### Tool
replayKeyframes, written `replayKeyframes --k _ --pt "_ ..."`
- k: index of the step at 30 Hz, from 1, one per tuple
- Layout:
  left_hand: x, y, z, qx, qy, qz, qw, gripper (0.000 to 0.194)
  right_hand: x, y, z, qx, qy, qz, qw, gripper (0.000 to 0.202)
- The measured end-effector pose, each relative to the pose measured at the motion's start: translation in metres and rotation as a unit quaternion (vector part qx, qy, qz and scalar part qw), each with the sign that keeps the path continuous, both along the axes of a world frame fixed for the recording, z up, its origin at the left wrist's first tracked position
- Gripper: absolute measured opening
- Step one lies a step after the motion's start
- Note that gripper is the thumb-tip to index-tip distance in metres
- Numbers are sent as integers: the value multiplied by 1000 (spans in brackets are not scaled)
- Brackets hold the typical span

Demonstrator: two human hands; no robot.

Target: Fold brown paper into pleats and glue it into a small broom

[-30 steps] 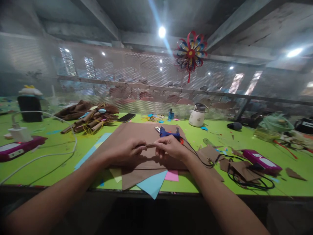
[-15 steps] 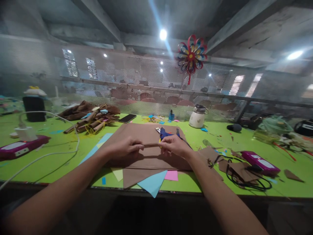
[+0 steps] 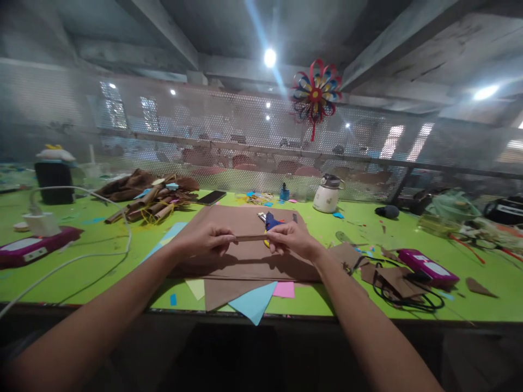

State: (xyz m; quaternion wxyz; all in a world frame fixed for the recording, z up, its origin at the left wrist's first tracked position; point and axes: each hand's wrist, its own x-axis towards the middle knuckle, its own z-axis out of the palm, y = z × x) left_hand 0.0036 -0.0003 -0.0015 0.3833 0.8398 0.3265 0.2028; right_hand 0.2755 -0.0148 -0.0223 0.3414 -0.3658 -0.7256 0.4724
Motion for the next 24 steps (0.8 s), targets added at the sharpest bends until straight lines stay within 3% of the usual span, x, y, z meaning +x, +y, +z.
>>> replayKeyframes --k 4,9,13,19,24 --pt "-4 6 -4 -60 -42 -40 997 29 4 1 1 -22 2 16 1000 41" --pt "-4 9 -8 -45 -61 -18 997 27 1 3 -6 -18 21 -7 1000 39" --pt "-5 12 -9 -87 -117 -3 989 27 -5 5 -14 7 32 -41 999 40" --pt "-5 12 -8 -237 -308 -15 921 38 -21 1 -12 42 62 -82 994 38" --pt "8 4 -11 -264 -381 -17 886 43 -38 -8 -10 87 86 -155 980 36"
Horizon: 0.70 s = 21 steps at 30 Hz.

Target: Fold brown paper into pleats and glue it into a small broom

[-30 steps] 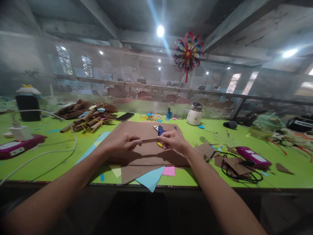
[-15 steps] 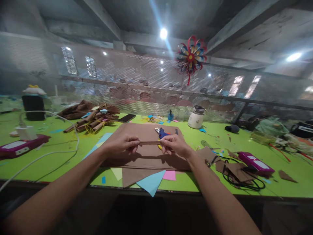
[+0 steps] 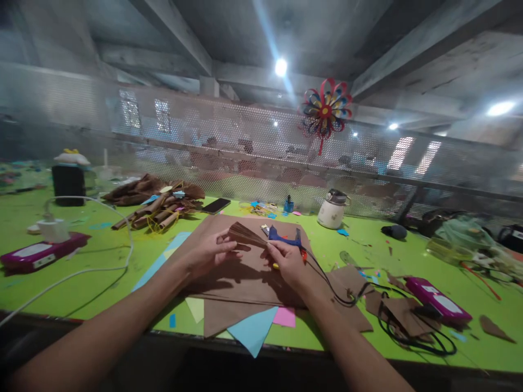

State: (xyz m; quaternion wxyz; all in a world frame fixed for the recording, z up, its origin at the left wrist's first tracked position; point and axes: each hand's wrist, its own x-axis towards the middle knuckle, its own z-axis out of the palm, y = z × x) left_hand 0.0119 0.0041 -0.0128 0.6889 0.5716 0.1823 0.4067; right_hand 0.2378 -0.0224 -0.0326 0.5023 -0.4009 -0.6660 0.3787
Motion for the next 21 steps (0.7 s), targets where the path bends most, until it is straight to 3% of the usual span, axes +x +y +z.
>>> replayKeyframes --k 4,8,12,21 --pt "10 -6 -6 -24 9 -1 1000 39 -11 -4 -10 116 -90 -94 985 29" --pt "14 -10 -10 -65 25 19 997 37 -18 -7 -24 237 -187 -107 947 27" --pt "17 -17 -8 -84 -21 -19 996 41 -23 -11 -32 329 -238 -120 906 29" --pt "19 -28 -6 -75 12 2 997 35 -28 -21 -31 335 -299 -128 885 14"
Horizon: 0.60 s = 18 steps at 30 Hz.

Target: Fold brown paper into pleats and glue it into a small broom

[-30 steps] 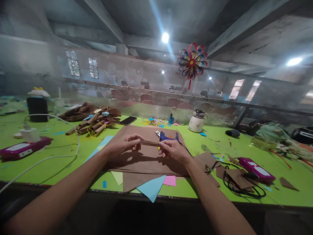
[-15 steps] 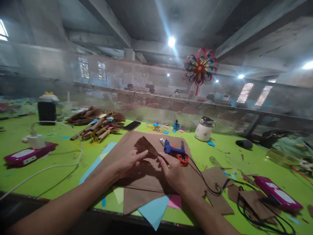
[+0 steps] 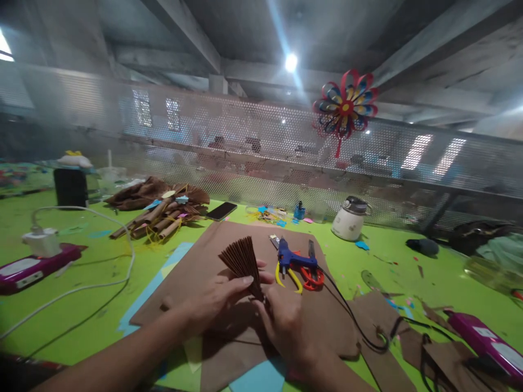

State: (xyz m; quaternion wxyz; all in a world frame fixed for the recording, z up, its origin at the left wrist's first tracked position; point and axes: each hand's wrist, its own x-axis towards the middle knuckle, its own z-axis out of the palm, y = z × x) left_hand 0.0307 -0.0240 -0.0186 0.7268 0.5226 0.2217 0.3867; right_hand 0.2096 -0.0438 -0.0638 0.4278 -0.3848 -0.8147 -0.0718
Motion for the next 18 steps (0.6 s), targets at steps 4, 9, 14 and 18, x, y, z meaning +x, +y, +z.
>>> replayKeyframes --k 4,9,14,18 --pt "3 2 -5 -40 -36 11 998 35 -2 -3 -3 1 -33 5 999 12" --pt "2 7 -6 -96 -82 11 992 36 -1 -8 1 -43 17 43 998 14" --pt "1 8 -2 -117 -20 -6 993 36 7 -2 13 -138 150 2 979 18" --pt "1 7 -4 -167 42 -59 983 23 12 4 26 -242 221 17 945 48"
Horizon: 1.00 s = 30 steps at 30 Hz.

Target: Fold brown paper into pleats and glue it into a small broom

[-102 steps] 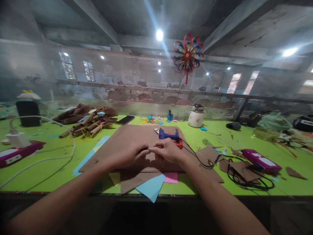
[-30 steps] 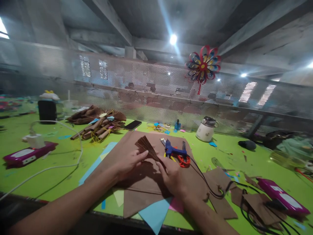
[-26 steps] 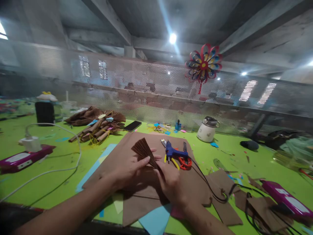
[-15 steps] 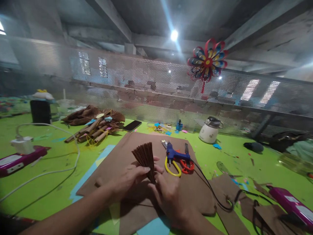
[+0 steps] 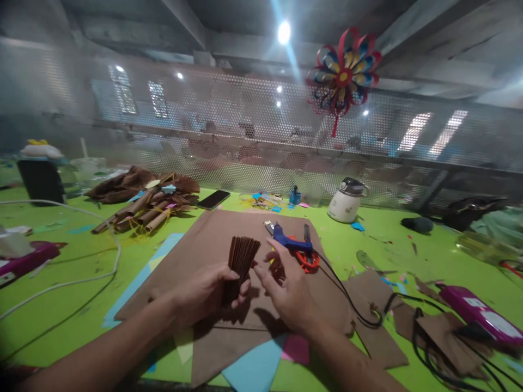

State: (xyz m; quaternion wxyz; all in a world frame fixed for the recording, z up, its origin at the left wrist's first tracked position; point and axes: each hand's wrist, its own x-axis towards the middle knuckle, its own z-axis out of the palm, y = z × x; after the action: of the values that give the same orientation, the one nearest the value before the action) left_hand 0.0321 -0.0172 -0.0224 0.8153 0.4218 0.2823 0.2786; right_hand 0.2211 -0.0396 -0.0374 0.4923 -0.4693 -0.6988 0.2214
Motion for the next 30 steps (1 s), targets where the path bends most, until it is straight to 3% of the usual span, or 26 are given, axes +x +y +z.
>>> replayKeyframes --k 3,7,10,15,18,22,25,27,30 --pt "0 2 -2 -16 9 -35 999 21 0 1 5 -49 16 55 997 51" --pt "0 6 -4 3 -7 -63 998 24 -2 3 1 -46 20 86 995 50" --pt "-3 13 -5 3 -18 15 1000 20 -2 9 -8 -67 55 67 994 50" --pt "-12 26 -2 23 28 192 981 18 7 19 -17 -79 23 55 995 25" --pt "-14 30 -2 15 33 214 976 15 15 17 -6 -113 -26 75 990 26" --pt "-14 33 -1 33 27 222 974 9 27 5 22 -170 -115 185 961 21" --pt "-15 33 1 50 34 229 972 7 35 -10 39 -209 -218 297 906 29" --pt "-14 32 3 62 40 209 975 8 38 -22 46 -194 -281 328 881 29" --pt "-11 28 2 69 58 163 983 10 37 -39 48 -125 -351 311 874 28"
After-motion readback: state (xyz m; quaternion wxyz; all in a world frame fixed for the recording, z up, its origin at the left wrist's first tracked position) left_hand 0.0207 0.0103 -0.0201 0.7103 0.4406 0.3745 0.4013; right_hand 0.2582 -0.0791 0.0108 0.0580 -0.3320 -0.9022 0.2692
